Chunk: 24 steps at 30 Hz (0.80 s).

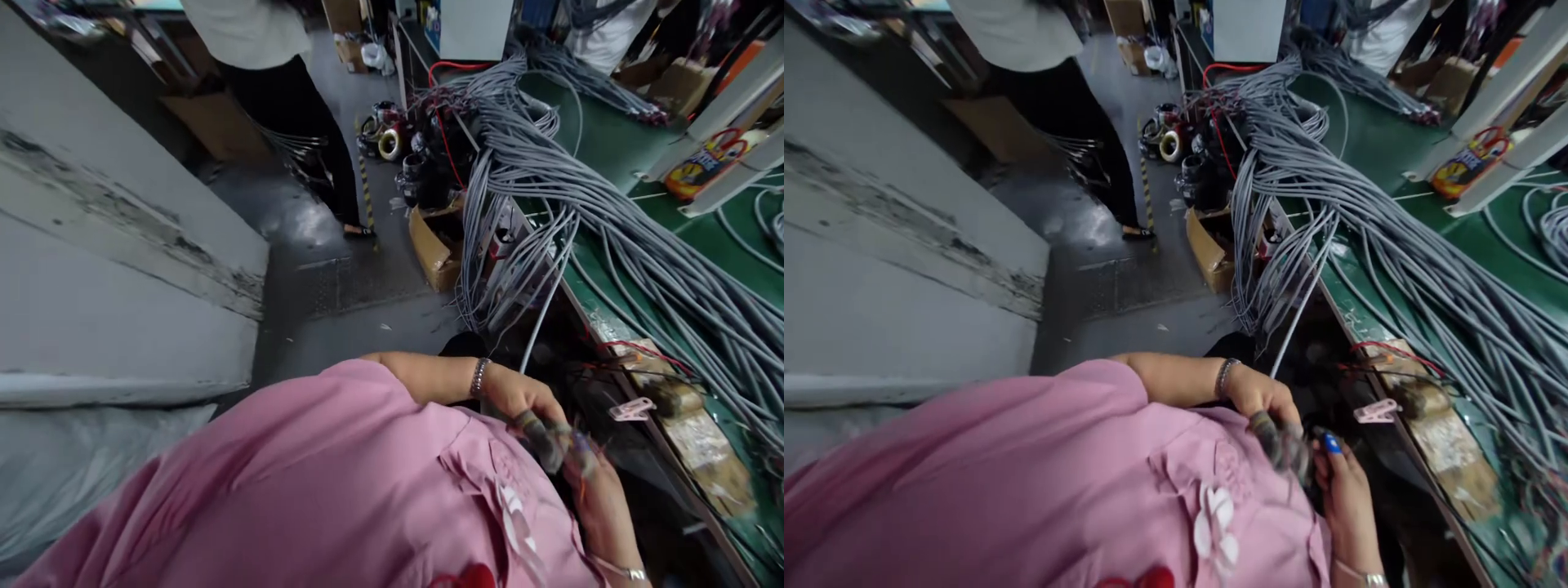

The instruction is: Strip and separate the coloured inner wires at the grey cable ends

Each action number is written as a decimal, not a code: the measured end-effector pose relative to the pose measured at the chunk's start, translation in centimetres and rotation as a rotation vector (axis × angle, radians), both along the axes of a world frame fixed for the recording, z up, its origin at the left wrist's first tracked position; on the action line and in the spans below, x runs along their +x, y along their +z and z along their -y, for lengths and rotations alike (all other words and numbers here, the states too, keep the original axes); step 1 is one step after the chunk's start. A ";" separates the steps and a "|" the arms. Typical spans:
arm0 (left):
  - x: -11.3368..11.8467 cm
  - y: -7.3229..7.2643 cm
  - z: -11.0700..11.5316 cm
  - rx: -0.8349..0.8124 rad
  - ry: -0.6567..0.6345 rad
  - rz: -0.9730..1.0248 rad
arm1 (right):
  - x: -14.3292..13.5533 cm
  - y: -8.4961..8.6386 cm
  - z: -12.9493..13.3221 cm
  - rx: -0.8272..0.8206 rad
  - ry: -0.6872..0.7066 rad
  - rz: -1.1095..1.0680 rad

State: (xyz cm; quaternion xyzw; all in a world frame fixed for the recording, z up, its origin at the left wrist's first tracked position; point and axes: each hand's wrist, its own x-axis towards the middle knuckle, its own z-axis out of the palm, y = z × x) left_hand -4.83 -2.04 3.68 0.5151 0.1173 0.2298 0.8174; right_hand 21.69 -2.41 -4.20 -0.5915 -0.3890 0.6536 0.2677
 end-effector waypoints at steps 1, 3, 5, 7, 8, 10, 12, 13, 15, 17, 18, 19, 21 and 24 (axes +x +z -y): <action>-0.7 -0.9 0.1 -0.070 0.100 -0.026 | -0.4 0.1 -0.1 0.017 -0.001 -0.001; -1.8 -2.6 0.5 -0.138 0.302 -0.115 | -1.4 0.6 -0.4 0.041 0.052 0.002; -2.5 -3.7 1.1 -0.160 0.426 -0.216 | -2.5 1.2 -0.6 0.052 0.139 0.027; -2.9 -4.4 1.6 -0.158 0.500 -0.296 | -3.9 1.8 -0.8 0.099 0.164 0.018; -3.1 -4.6 1.7 -0.155 0.525 -0.335 | -4.5 2.1 -0.9 0.113 0.163 0.001; -3.0 -4.8 1.9 -0.138 0.555 -0.410 | -5.5 2.6 -0.9 0.138 0.163 -0.063; -2.5 -4.9 1.8 -0.102 0.557 -0.467 | -6.0 3.1 -0.6 0.156 0.159 -0.108; -2.2 -5.0 1.8 -0.081 0.554 -0.486 | -6.0 3.3 -0.4 0.156 0.147 -0.129; -1.3 -5.2 1.6 -0.051 0.550 -0.512 | -5.7 3.7 0.0 0.148 0.110 -0.164; -0.4 -5.4 1.4 -0.043 0.553 -0.534 | -5.3 4.0 0.5 0.149 0.083 -0.198; 0.0 -5.5 1.2 -0.043 0.553 -0.543 | -5.1 4.2 0.7 0.152 0.079 -0.214; 0.4 -5.5 1.0 -0.041 0.550 -0.553 | -4.9 4.4 0.8 0.158 0.079 -0.229; 1.2 -5.5 0.6 -0.031 0.532 -0.576 | -4.8 4.8 1.0 0.169 0.082 -0.259; 2.2 -5.6 0.3 -0.013 0.527 -0.614 | -4.9 5.4 1.0 0.188 0.065 -0.274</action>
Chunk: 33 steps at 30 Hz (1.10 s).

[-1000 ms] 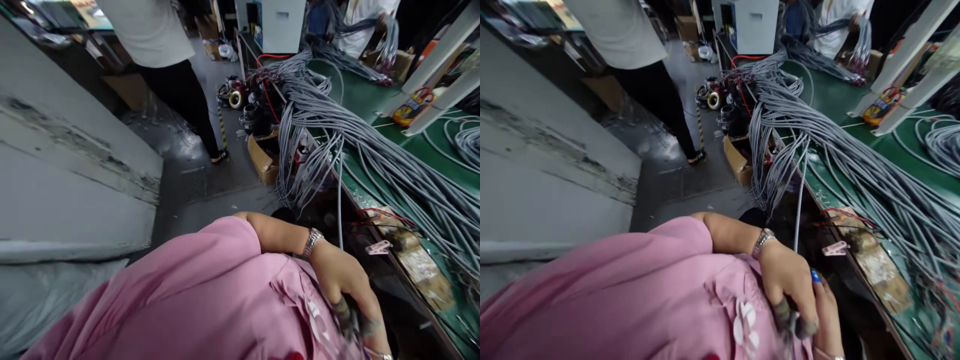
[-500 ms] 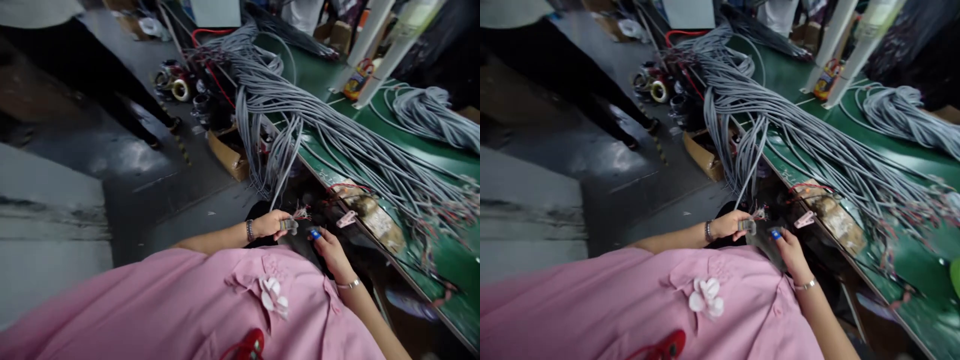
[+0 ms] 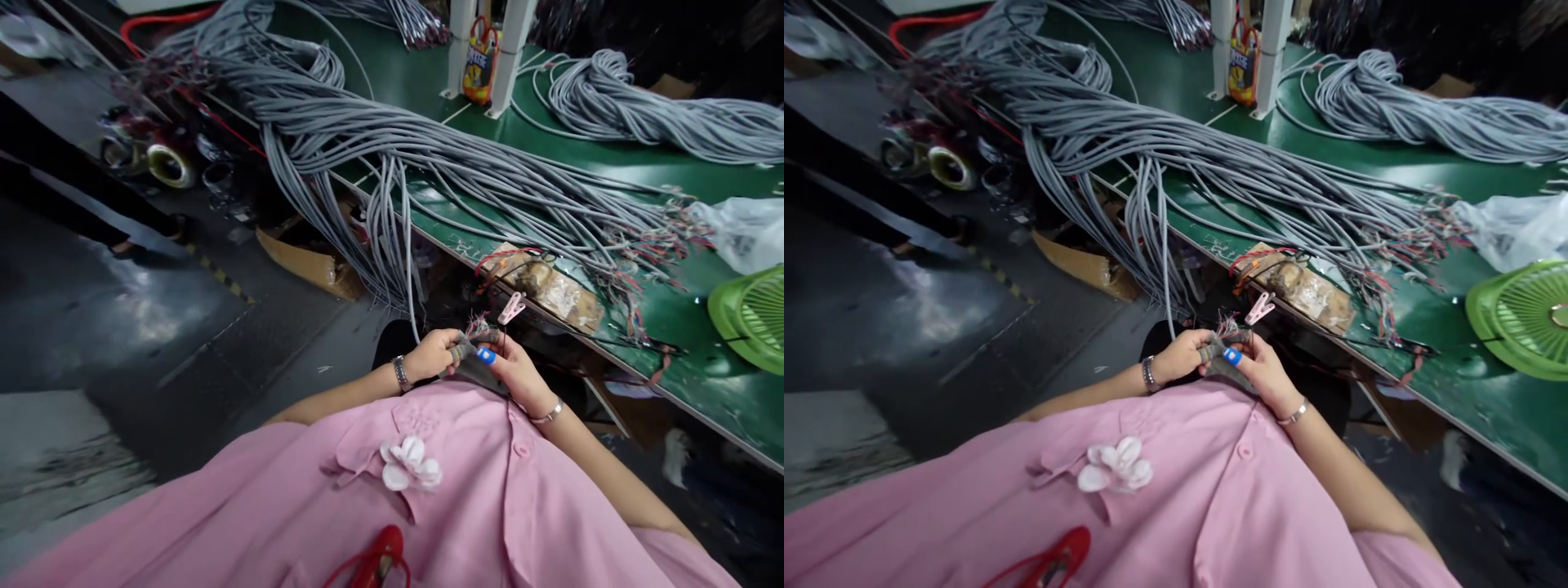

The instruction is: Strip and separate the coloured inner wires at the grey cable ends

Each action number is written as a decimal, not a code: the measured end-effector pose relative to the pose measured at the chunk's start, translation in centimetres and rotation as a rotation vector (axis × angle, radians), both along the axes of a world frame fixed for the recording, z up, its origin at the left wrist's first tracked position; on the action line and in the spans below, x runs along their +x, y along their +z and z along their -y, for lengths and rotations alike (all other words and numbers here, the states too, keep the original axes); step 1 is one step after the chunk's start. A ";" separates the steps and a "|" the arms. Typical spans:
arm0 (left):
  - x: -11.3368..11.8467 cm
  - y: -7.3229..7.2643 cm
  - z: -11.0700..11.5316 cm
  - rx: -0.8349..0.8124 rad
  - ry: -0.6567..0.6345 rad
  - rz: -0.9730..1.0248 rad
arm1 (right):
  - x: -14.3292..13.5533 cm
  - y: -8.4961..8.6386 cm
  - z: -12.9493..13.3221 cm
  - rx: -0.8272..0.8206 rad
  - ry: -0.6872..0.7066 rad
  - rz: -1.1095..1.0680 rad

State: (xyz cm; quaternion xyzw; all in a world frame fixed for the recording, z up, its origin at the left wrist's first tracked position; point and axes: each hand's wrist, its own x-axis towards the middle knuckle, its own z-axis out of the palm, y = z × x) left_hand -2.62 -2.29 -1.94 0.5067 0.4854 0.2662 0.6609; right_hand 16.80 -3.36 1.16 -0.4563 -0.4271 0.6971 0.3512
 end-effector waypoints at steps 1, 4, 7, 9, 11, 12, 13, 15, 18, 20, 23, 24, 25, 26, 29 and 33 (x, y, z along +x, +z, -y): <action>0.3 -0.1 -0.1 0.005 0.005 -0.011 | -0.1 0.1 0.0 0.007 -0.014 0.001; 0.8 -0.5 0.0 0.027 0.015 -0.036 | -0.2 -0.1 0.1 0.038 -0.056 0.016; 1.0 -1.1 0.3 0.067 0.004 -0.075 | -0.2 -0.9 0.3 0.074 -0.086 0.046; 1.1 -1.5 0.4 0.105 0.000 -0.102 | -0.2 -1.5 0.3 0.110 -0.097 0.120; 1.1 -1.8 0.5 0.136 0.001 -0.122 | -0.4 -2.0 0.3 0.161 -0.121 0.236; 1.2 -1.8 0.5 0.145 0.004 -0.128 | -0.5 -2.1 0.2 0.185 -0.138 0.289; 1.2 -1.8 0.4 0.148 0.008 -0.131 | -0.6 -2.2 0.2 0.202 -0.155 0.322; 1.3 -1.7 0.4 0.148 0.020 -0.120 | -0.9 -2.2 0.1 0.201 -0.181 0.318; 1.3 -1.6 0.6 0.151 0.054 -0.047 | -1.0 -1.8 0.2 0.103 -0.193 0.215; 1.1 -1.8 0.7 0.157 0.092 0.034 | -1.0 -1.6 0.3 0.022 -0.207 0.144; 0.9 -2.4 1.0 0.159 0.152 0.124 | -1.0 -1.7 0.5 -0.050 -0.224 0.085; 0.8 -2.6 1.1 0.161 0.169 0.134 | -1.0 -1.7 0.5 -0.061 -0.221 0.073; 0.8 -2.6 1.1 0.161 0.186 0.138 | -1.0 -1.7 0.5 -0.070 -0.217 0.061; 0.9 -2.6 1.2 0.161 0.200 0.142 | -1.0 -1.7 0.5 -0.079 -0.214 0.048; 1.0 -2.2 1.2 0.147 0.238 0.172 | -1.2 -1.6 0.4 -0.133 -0.209 -0.007; 1.2 -1.5 1.3 0.124 0.266 0.206 | -1.4 -1.6 0.4 -0.216 -0.233 -0.094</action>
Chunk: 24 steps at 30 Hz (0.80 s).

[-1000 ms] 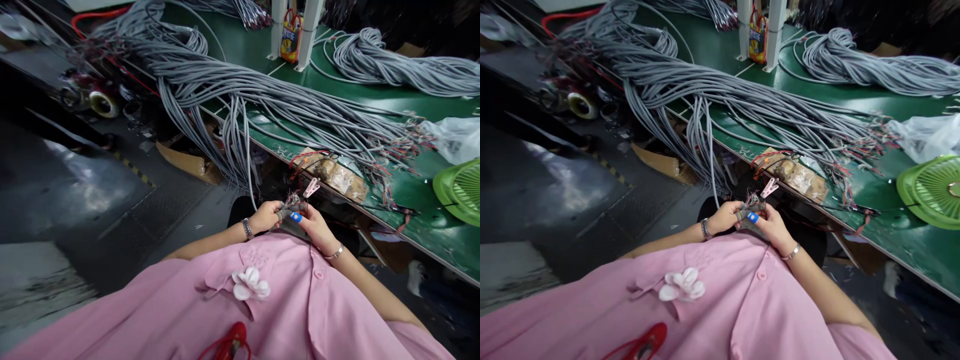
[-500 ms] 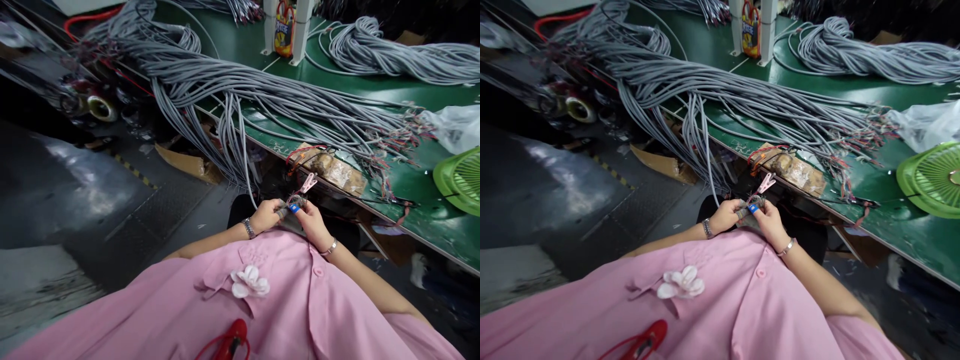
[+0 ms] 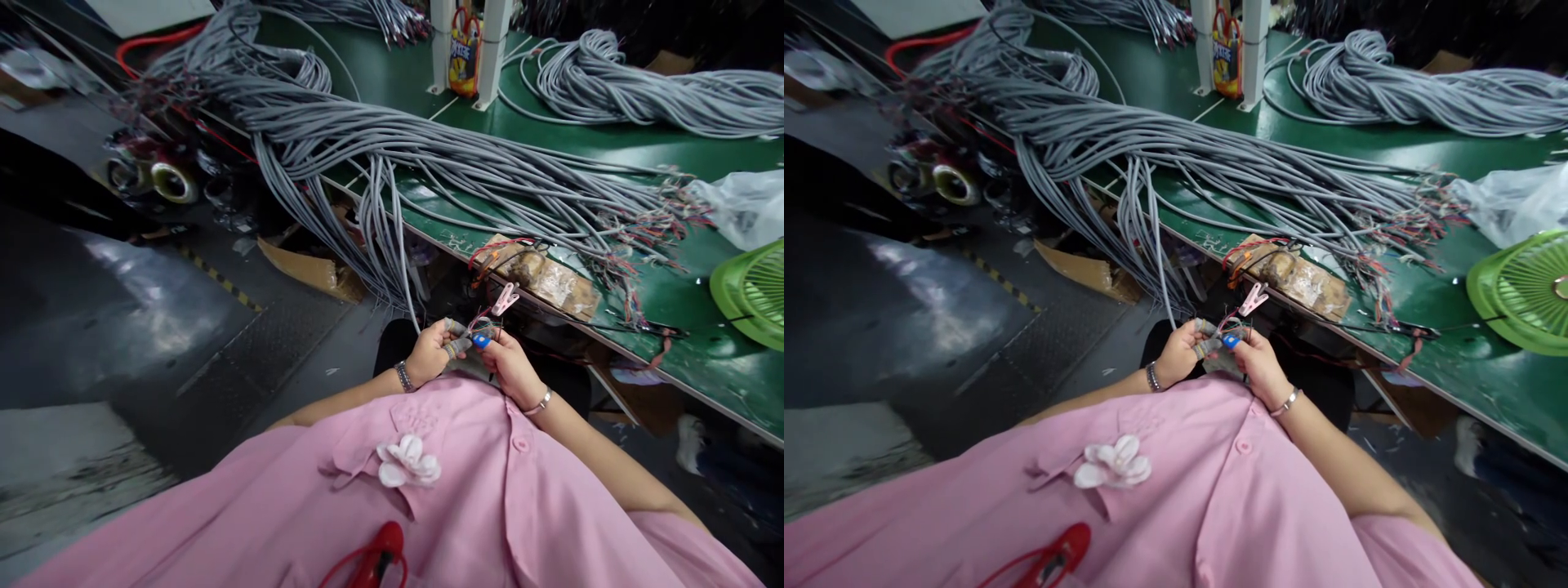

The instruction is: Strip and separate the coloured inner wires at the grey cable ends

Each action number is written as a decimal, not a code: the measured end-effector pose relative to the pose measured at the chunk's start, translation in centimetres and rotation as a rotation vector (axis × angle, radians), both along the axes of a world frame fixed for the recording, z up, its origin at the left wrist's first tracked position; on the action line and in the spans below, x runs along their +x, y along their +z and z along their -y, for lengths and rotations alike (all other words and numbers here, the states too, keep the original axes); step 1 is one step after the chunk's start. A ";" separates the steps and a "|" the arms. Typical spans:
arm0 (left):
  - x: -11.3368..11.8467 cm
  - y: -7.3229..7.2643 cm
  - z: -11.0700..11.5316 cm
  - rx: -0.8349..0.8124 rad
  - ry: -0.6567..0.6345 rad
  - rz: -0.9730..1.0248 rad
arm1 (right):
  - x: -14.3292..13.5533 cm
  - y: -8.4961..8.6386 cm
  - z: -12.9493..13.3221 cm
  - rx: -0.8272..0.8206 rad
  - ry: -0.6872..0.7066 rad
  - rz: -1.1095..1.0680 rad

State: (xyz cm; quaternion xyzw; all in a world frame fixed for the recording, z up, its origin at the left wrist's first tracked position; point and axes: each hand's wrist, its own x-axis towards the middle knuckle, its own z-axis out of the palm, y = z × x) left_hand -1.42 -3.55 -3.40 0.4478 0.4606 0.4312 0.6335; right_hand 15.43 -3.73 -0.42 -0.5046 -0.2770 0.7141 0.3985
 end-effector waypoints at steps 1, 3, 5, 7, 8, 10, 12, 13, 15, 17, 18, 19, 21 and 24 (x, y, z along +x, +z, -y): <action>0.0 0.0 0.0 -0.004 0.004 -0.002 | 0.0 0.0 0.0 -0.002 -0.010 -0.012; 0.0 -0.1 0.0 -0.008 0.016 -0.007 | 0.1 0.0 0.0 0.020 -0.011 -0.038; -0.1 -0.4 0.0 -0.006 0.021 -0.007 | 0.3 0.0 0.0 0.068 0.011 -0.073; -0.1 -0.8 0.0 -0.001 0.022 -0.011 | 0.3 0.0 0.0 0.122 0.022 -0.097; -0.1 -0.9 0.0 0.004 0.019 -0.018 | 0.3 0.0 0.0 0.141 0.018 -0.101; -0.1 -1.2 0.0 0.018 0.009 -0.039 | 0.2 0.0 0.0 0.150 0.001 -0.096; -0.1 -1.4 0.0 0.028 -0.007 -0.062 | 0.0 0.0 -0.1 0.127 -0.023 -0.074; -0.1 -1.6 0.0 0.030 -0.014 -0.073 | 0.0 0.1 -0.1 0.113 -0.039 -0.061; -0.1 -1.7 0.0 0.031 -0.021 -0.102 | -0.1 0.0 -0.2 0.090 -0.079 -0.044; 0.0 -1.8 0.0 0.038 -0.029 -0.132 | -0.1 -0.1 -0.3 0.073 -0.103 -0.052; 0.0 -1.8 0.0 0.041 -0.035 -0.142 | -0.1 -0.2 -0.3 0.061 -0.108 -0.065; 0.0 -1.8 0.0 0.042 -0.044 -0.148 | 0.0 -0.3 -0.3 0.048 -0.110 -0.083; 0.1 -1.8 -0.2 0.039 -0.053 -0.151 | 0.2 -0.4 -0.3 0.025 -0.112 -0.141; 0.1 -1.8 -0.5 0.019 -0.043 -0.139 | 0.7 -0.4 -0.4 -0.005 -0.101 -0.269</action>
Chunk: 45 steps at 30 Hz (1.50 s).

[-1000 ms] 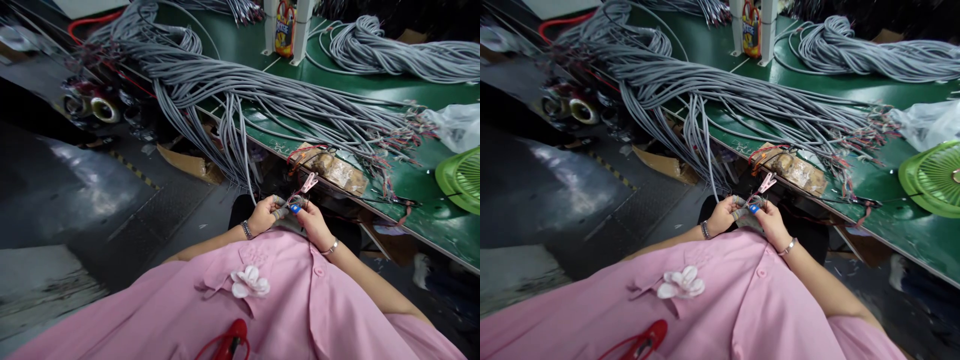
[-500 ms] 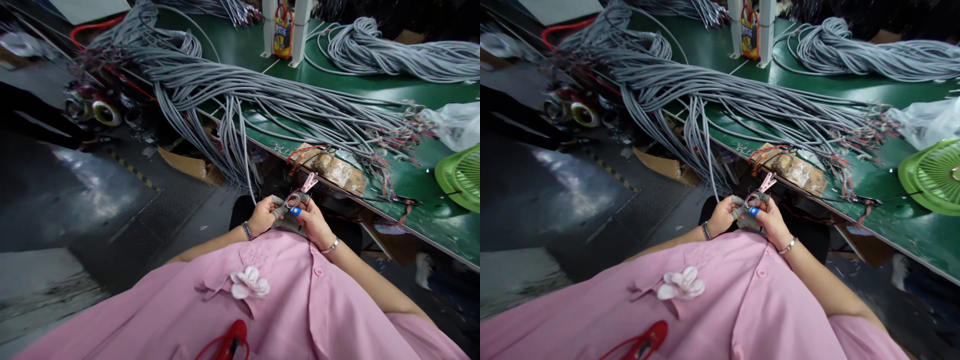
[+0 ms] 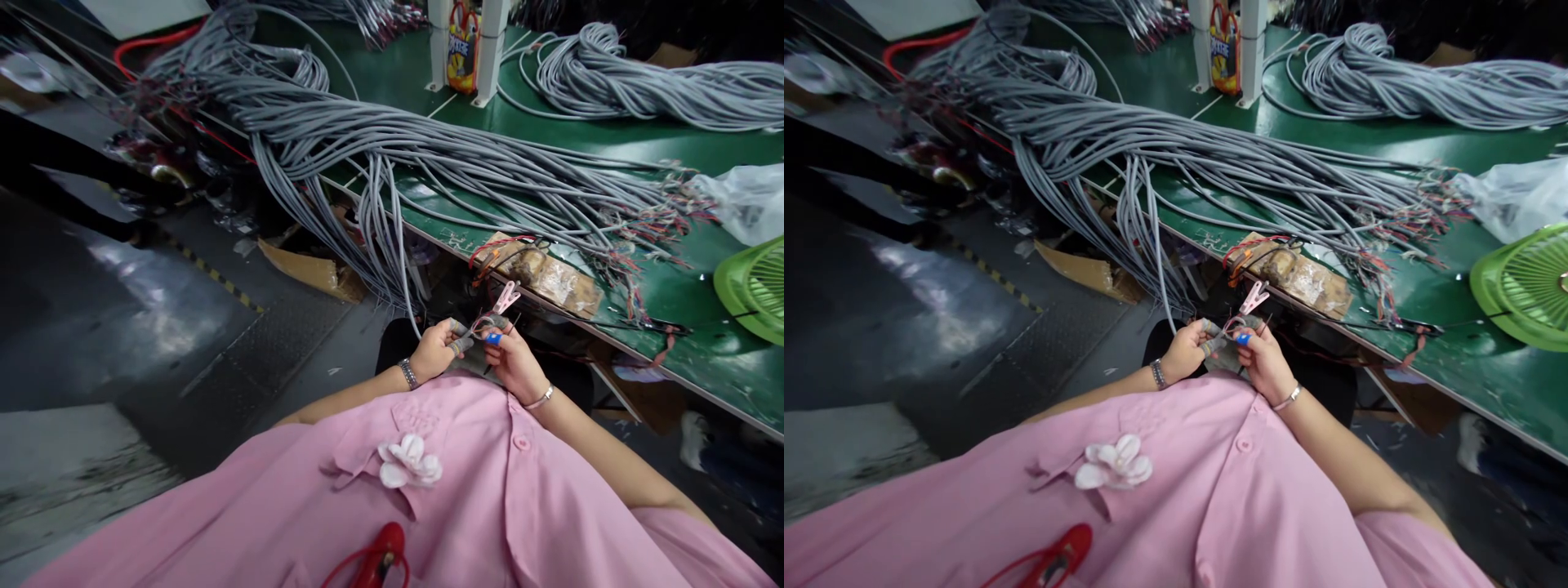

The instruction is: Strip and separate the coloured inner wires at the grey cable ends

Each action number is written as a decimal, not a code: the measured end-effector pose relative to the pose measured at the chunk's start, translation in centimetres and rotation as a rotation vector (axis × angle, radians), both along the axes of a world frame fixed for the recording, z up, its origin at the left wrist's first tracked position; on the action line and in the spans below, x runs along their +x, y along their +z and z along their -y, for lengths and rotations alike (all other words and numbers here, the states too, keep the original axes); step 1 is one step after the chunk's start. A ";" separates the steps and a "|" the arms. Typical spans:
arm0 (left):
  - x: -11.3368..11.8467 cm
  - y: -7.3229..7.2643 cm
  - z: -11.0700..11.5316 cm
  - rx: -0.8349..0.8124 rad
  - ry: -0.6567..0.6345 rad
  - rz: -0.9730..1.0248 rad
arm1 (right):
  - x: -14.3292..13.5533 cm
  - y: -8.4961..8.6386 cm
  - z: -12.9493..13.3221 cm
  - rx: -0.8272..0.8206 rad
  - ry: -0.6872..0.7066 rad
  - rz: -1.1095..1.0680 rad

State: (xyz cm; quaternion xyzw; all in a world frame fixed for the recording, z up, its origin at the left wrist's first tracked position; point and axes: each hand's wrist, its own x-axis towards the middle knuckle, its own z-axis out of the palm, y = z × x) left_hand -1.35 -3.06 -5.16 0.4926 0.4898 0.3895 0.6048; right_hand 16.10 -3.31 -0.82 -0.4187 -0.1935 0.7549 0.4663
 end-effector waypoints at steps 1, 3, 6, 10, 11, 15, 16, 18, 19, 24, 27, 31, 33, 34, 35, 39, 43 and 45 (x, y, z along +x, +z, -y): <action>0.0 0.0 -0.1 -0.007 0.005 0.007 | 0.2 0.1 0.0 -0.007 0.017 -0.045; -0.1 -0.2 -0.2 -0.011 0.019 0.017 | 0.5 0.2 -0.2 -0.015 0.055 -0.105; -0.1 -0.3 -0.3 -0.002 0.042 0.014 | 0.9 0.2 -0.2 0.004 0.099 -0.087; -0.4 -0.3 -0.8 0.005 0.068 0.029 | 1.6 0.6 0.5 0.114 0.160 0.021; -0.6 -0.3 -1.0 0.013 0.101 0.021 | 1.9 0.8 0.8 0.159 0.174 0.046; -2.1 -0.3 -1.4 0.074 0.207 -0.085 | 3.3 1.4 2.0 0.274 0.181 0.184; -2.5 -0.3 -1.2 0.098 0.189 -0.122 | 3.6 1.3 2.2 0.268 0.156 0.244; -2.9 -0.2 -0.6 0.174 0.126 -0.204 | 4.0 1.2 2.2 0.252 0.081 0.396; -3.0 -0.1 -0.2 0.224 0.094 -0.254 | 4.1 1.0 2.1 0.260 0.045 0.479; -2.8 0.8 1.2 0.456 0.001 -0.465 | 3.2 0.7 1.3 0.447 0.068 0.791; -2.8 1.3 1.3 0.526 -0.087 -0.550 | 2.4 0.6 1.3 0.479 0.100 0.859; -3.0 1.8 1.3 0.567 -0.135 -0.649 | 2.0 0.8 2.1 0.604 0.087 1.091; -3.0 2.0 1.3 0.581 -0.159 -0.691 | 2.1 1.2 2.6 0.766 0.112 1.284; -3.0 2.2 1.3 0.586 -0.177 -0.711 | 2.2 1.5 2.7 0.847 0.134 1.359; -2.9 2.3 1.3 0.591 -0.193 -0.728 | 2.2 1.7 2.9 0.919 0.157 1.413; -2.6 3.2 1.1 0.589 -0.210 -0.775 | 2.5 2.4 3.2 1.101 0.209 1.515; -2.2 4.0 1.0 0.587 -0.236 -0.812 | 2.5 2.9 3.3 1.195 0.279 1.523; -2.2 4.2 1.0 0.609 -0.283 -0.829 | 2.4 3.2 3.2 1.179 0.291 1.493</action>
